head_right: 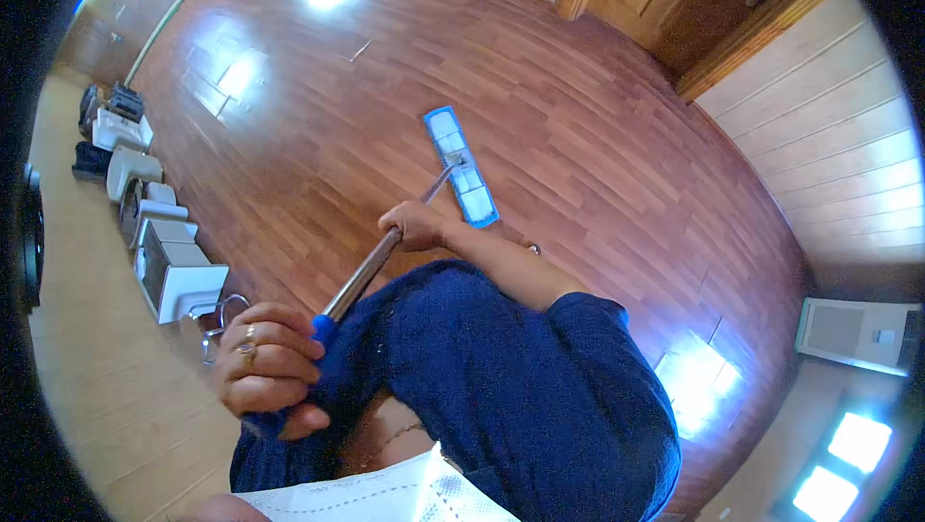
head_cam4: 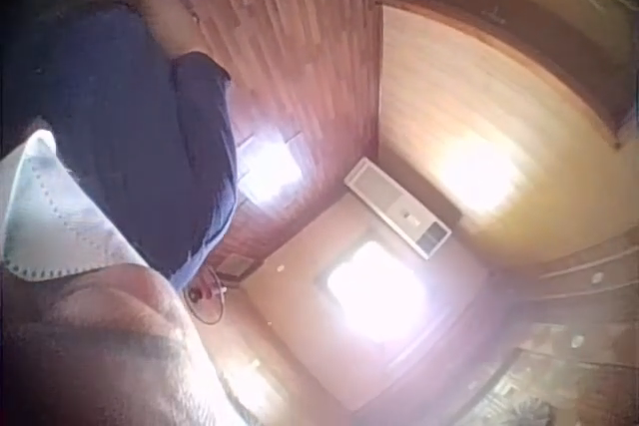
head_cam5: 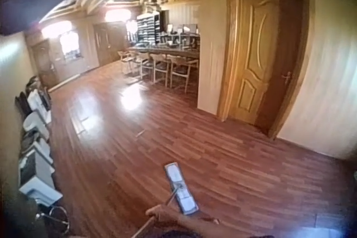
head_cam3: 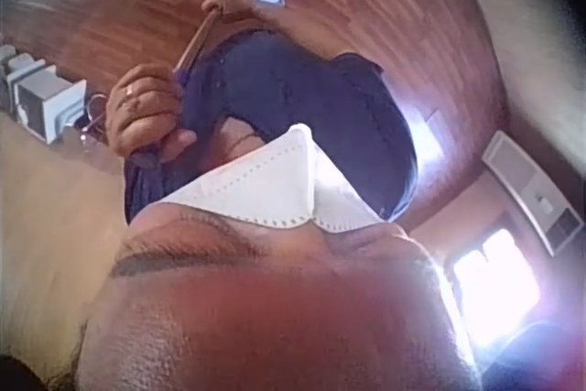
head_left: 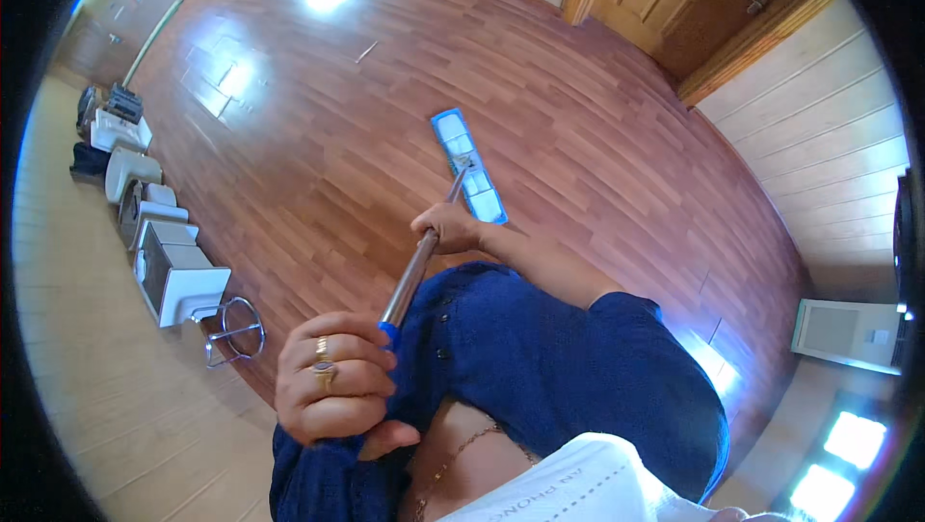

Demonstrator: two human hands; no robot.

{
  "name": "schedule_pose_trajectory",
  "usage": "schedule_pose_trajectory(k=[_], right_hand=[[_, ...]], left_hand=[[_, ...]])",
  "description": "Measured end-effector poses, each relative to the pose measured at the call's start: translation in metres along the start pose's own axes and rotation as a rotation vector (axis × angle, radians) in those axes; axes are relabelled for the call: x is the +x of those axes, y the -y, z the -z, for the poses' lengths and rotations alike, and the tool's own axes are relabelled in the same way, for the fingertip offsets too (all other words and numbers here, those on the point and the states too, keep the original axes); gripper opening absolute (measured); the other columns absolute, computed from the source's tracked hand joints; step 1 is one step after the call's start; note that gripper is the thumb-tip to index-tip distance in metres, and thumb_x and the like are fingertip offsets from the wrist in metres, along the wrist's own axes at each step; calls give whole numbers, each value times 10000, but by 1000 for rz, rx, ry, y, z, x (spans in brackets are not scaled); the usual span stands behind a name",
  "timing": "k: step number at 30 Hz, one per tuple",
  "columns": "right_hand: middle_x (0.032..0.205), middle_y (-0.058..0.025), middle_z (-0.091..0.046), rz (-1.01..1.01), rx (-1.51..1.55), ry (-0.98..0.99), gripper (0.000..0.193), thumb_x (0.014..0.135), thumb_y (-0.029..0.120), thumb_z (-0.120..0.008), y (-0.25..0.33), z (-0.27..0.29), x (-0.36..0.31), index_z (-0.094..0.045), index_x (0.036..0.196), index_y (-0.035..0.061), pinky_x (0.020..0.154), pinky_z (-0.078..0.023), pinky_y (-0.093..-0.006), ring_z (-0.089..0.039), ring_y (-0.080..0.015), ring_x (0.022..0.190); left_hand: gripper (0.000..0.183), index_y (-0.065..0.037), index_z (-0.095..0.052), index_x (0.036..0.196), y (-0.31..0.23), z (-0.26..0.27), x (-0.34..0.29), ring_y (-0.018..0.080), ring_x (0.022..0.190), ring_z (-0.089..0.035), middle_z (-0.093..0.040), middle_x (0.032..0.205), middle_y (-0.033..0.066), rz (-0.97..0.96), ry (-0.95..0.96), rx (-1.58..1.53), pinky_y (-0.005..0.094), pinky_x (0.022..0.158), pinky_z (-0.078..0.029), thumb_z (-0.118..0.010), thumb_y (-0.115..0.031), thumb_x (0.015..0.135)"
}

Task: Mopping a large wooden floor area using a flat mop.

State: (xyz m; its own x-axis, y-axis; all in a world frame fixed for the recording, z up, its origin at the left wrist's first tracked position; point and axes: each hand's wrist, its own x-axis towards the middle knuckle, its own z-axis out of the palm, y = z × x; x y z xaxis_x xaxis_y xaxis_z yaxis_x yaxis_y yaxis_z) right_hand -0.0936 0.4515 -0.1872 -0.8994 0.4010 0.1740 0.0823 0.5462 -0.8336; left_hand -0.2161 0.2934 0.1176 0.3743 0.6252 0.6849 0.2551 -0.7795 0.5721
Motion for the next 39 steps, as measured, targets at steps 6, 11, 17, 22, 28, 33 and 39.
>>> schedule_pose_trajectory(k=[6,11,17,22,28,33,39], right_hand=[[717,-173,-592,-4,-1,18,106,631,138,-624,56,-31,39,-560,681,69,600,-427,-488,-587,-393,728],[646,-180,-553,-34,6,-47,129,655,115,-597,79,-50,36,-481,637,63,549,-395,-481,-561,-404,667],[646,-173,-561,-118,31,-94,186,657,162,-642,75,-68,-12,-481,629,73,570,-418,-482,-567,-398,666],[631,-159,-562,-310,-88,-198,160,660,163,-644,60,-51,-83,-506,633,88,553,-420,-486,-573,-387,647],[646,-149,-583,-443,-186,-503,215,751,246,-665,63,-42,-190,-539,659,98,566,-459,-464,-587,-377,650],[626,-165,-563,-628,-251,-709,245,739,215,-675,64,-40,-290,-505,627,79,562,-447,-467,-578,-387,644],[613,-186,-549,-735,-310,-891,289,751,216,-685,77,-59,-393,-497,606,53,553,-416,-483,-559,-415,639]], left_hand=[[322,-109,-552,648,-22,71,-28,191,636,-629,-617,660,26,-10,165,23,355,615,-501,-802,-309,678],[348,-136,-540,682,-17,104,-59,170,637,-627,-623,656,0,-106,158,-76,336,631,-457,-798,-369,689],[347,-137,-538,654,9,103,-67,166,597,-620,-618,634,1,-203,249,-350,305,600,-457,-817,-344,667],[326,-127,-553,655,33,48,-47,182,645,-641,-624,653,16,-220,328,-563,335,682,-483,-822,-312,661],[299,-116,-566,693,28,-36,-19,184,654,-651,-630,656,21,-153,480,-718,350,694,-487,-811,-286,696],[198,-102,-588,773,25,-120,-14,218,697,-667,-649,687,41,-60,425,-816,384,737,-480,-762,-184,726],[167,-105,-583,670,-11,-203,-33,230,745,-668,-640,678,41,188,346,-813,397,827,-429,-733,-165,713]])
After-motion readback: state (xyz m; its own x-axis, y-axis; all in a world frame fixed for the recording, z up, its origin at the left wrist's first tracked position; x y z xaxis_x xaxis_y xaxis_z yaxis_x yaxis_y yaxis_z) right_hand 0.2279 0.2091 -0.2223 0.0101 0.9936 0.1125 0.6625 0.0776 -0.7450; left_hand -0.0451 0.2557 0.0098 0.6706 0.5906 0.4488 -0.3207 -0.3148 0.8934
